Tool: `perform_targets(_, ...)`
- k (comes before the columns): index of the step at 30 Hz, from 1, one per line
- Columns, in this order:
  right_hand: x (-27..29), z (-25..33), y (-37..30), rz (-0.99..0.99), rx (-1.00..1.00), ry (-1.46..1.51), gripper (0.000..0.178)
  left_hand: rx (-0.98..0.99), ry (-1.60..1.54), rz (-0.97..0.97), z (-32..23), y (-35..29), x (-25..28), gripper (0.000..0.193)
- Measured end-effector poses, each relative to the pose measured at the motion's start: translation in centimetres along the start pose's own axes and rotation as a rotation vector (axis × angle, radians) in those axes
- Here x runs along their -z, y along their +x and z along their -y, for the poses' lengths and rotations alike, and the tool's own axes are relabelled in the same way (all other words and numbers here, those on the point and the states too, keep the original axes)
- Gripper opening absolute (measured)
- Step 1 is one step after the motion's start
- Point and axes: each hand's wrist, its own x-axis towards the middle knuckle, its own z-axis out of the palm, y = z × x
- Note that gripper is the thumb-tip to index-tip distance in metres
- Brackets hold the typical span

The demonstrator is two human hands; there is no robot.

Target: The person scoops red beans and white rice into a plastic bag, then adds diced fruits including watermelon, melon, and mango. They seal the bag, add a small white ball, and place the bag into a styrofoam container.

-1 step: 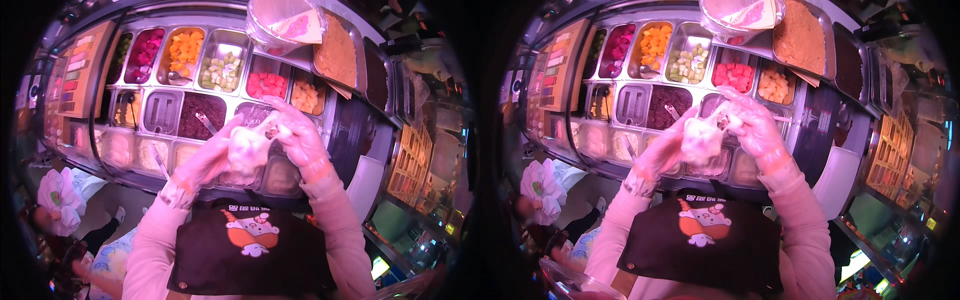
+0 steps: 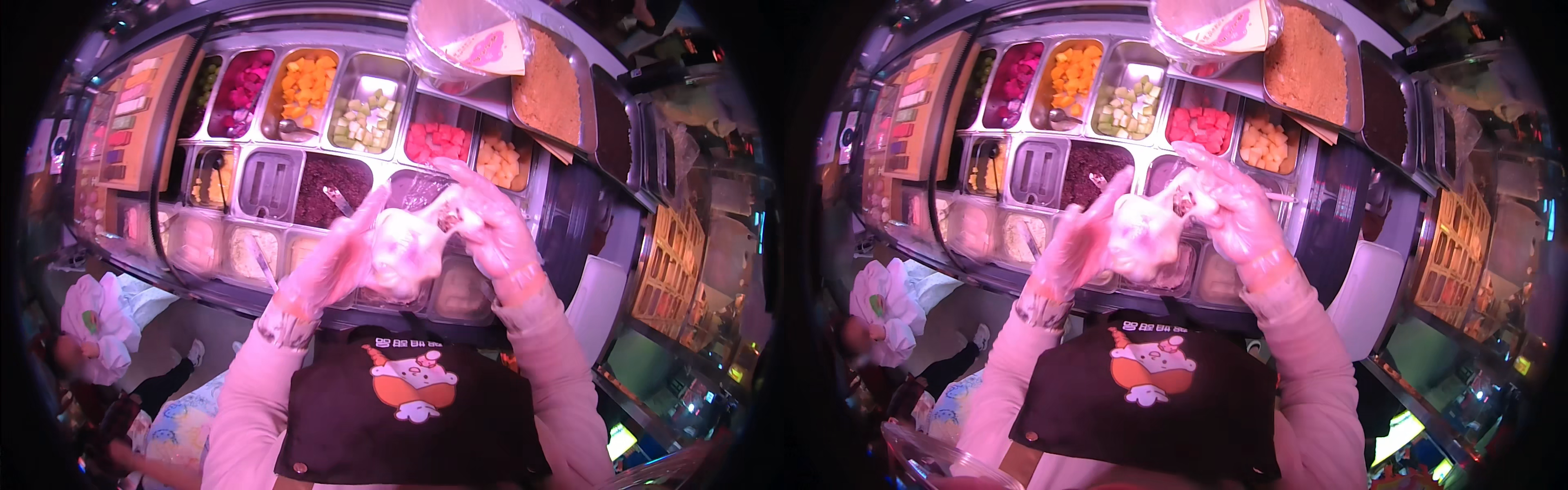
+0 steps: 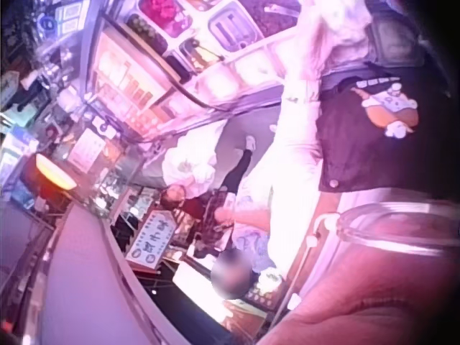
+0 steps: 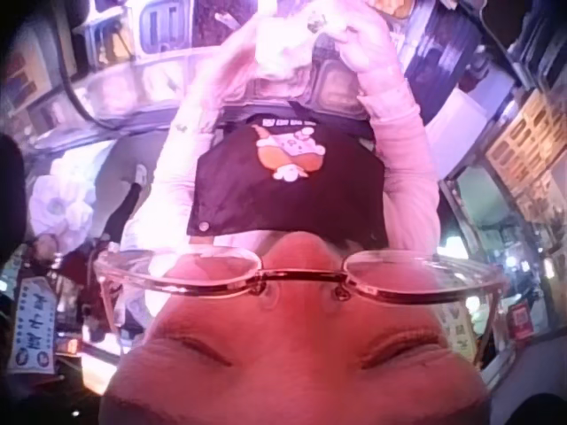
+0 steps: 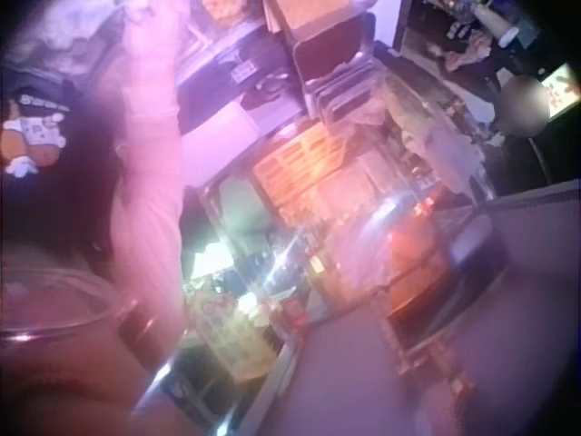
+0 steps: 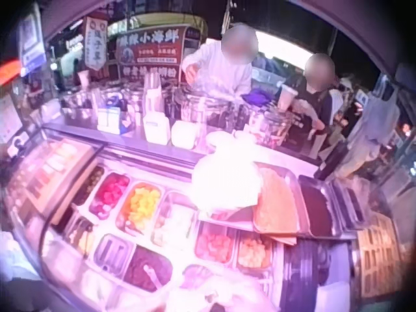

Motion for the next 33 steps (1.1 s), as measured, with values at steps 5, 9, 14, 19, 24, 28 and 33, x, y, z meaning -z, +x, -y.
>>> perform_targets(5, -3.7, -3.2, -4.0, 0.136, -0.061, 0.164, 0.068, -0.281, -0.174, -0.19, 2.2, -2.1, 0.0, 0.072)
perform_targets(9, -2.0, -8.5, -4.7, 0.155, -0.007, 0.19, 0.063, -0.166, -0.458, -0.353, 5.4, -2.7, 2.8, 0.038)
perform_targets(14, -3.0, -10.2, -7.7, 0.117, 0.156, -0.229, 0.057, -0.093, -0.39, -0.512, 7.2, -5.2, 2.3, 0.033)
perform_targets(19, -6.8, -10.6, -9.4, 0.618, 0.78, -1.344, 0.044, -0.146, -0.675, 0.145, 10.1, -3.9, 8.5, 0.04)
perform_targets(24, -6.3, -11.1, -10.0, 0.502, 0.691, -1.258, 0.042, -0.096, -0.419, -0.34, 4.4, -8.2, -0.6, 0.07)
perform_targets(28, -8.6, -7.9, -11.7, 0.262, 0.369, -0.248, 0.05, -0.184, 0.066, -0.211, 1.0, -15.7, -8.1, 0.09)
perform_targets(33, -8.3, -10.2, -12.1, 0.129, 0.096, 0.144, 0.055, -0.653, -0.01, -0.264, 4.4, -11.6, -4.4, 0.079)
